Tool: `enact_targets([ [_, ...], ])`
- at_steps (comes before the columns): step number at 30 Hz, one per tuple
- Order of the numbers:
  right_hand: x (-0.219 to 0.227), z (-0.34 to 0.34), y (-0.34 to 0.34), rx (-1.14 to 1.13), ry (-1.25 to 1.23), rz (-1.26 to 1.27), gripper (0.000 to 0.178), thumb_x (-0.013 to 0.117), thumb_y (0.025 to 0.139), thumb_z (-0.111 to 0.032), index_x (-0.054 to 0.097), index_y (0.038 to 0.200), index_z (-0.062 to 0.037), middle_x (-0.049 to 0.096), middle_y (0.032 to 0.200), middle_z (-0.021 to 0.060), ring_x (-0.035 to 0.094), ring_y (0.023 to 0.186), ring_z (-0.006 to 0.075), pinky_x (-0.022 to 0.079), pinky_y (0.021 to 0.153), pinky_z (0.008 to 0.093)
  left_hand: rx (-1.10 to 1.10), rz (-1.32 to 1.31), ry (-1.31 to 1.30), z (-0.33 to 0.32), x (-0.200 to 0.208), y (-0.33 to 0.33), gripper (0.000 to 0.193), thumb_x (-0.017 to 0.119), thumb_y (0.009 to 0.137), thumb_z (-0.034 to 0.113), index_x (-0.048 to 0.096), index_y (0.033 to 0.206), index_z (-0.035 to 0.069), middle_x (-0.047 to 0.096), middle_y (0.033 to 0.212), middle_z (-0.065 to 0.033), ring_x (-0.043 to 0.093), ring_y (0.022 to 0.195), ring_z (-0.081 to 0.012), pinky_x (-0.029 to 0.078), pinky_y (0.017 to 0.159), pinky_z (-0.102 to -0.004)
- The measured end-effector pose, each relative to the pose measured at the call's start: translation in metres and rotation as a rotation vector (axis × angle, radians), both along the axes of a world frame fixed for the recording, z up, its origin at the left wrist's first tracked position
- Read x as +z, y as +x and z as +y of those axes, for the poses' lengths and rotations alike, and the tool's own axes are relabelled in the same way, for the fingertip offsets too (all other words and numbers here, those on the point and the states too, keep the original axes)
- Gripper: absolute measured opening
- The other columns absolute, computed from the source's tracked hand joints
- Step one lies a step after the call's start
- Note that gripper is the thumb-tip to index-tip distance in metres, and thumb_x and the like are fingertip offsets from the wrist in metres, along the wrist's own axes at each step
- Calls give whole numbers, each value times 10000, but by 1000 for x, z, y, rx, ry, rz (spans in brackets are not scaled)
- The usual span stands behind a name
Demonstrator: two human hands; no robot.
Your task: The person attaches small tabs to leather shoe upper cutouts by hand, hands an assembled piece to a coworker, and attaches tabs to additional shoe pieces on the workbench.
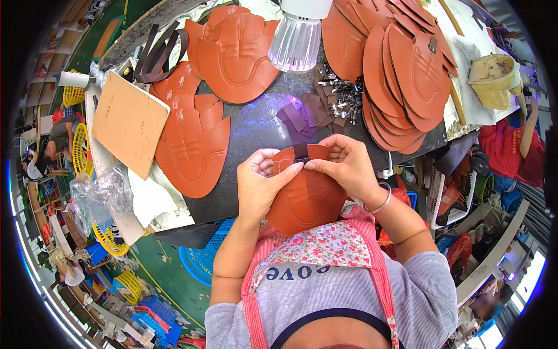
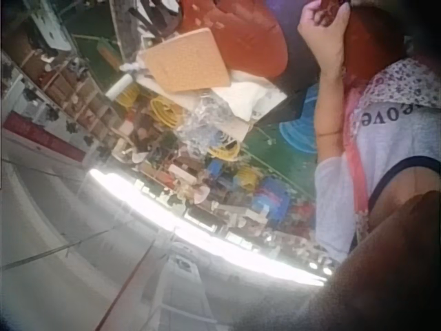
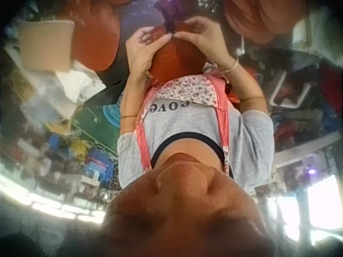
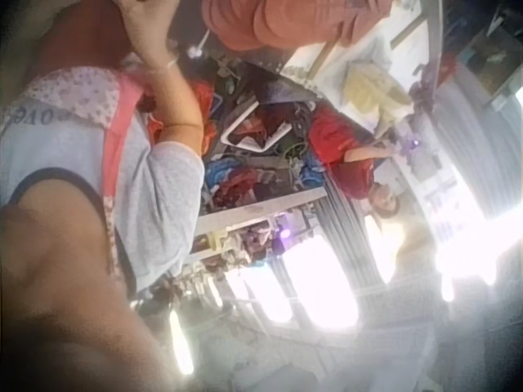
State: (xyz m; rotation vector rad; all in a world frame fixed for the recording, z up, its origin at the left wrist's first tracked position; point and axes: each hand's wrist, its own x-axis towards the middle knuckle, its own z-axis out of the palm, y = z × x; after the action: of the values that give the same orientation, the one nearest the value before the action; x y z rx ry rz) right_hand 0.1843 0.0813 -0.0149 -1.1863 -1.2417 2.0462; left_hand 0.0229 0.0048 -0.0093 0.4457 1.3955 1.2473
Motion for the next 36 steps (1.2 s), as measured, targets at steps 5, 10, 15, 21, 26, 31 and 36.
enact_targets([
  [5, -6, 1, -5, -29, 80, -91, 223, 745, 736, -20, 569, 866, 25, 664, 856, 84, 623, 787, 97, 528, 705, 234, -8, 178, 56, 1, -3, 2, 257, 738, 728, -19, 587, 936, -29, 663, 848, -108, 626, 707, -94, 516, 613, -213],
  [10, -3, 1, 2, -62, 129, -114, 200, 733, 737, 8, 569, 850, 27, 660, 844, 90, 622, 793, 100, 527, 695, 236, -17, 272, 124, 1, -6, 10, 248, 739, 729, -14, 588, 925, -29, 652, 854, -86, 613, 736, -96, 501, 653, -220],
  [15, -20, -3, 1, -50, 294, -59, 153, 722, 744, 14, 587, 817, 6, 662, 838, 88, 625, 807, 123, 517, 724, 269, 20, 270, 100, -2, -10, 11, 233, 722, 737, -23, 587, 927, -32, 644, 870, -89, 608, 790, -120, 494, 725, -249],
  [21, -21, -9, 1, -148, 317, -21, 193, 754, 687, -19, 573, 741, 25, 643, 711, 69, 572, 659, 90, 454, 587, 253, 43, 277, 110, 0, -13, 15, 221, 714, 728, -46, 558, 883, -20, 633, 770, -48, 568, 665, -57, 440, 611, -178],
  [26, -19, -9, 6, -135, 338, 6, 191, 744, 702, -20, 570, 769, 19, 647, 718, 76, 571, 650, 105, 458, 590, 261, 19, 239, 157, 1, -15, 15, 221, 709, 730, -51, 555, 885, -22, 633, 767, -56, 552, 640, -45, 419, 583, -168],
  [31, -16, -9, 3, 17, 282, 8, 198, 730, 713, -18, 554, 802, 3, 633, 743, 73, 573, 692, 105, 474, 629, 271, 31, 236, 129, -13, -14, 11, 224, 708, 730, -56, 556, 892, -30, 636, 802, -69, 583, 704, -73, 458, 638, -200],
  [36, -10, 4, 22, 35, 208, 143, 267, 687, 767, 29, 486, 932, -33, 568, 863, 30, 570, 824, 84, 480, 698, 235, -116, 260, 138, 6, 1, 21, 271, 719, 729, -36, 570, 954, -27, 643, 866, -72, 605, 783, -107, 492, 701, -234],
])
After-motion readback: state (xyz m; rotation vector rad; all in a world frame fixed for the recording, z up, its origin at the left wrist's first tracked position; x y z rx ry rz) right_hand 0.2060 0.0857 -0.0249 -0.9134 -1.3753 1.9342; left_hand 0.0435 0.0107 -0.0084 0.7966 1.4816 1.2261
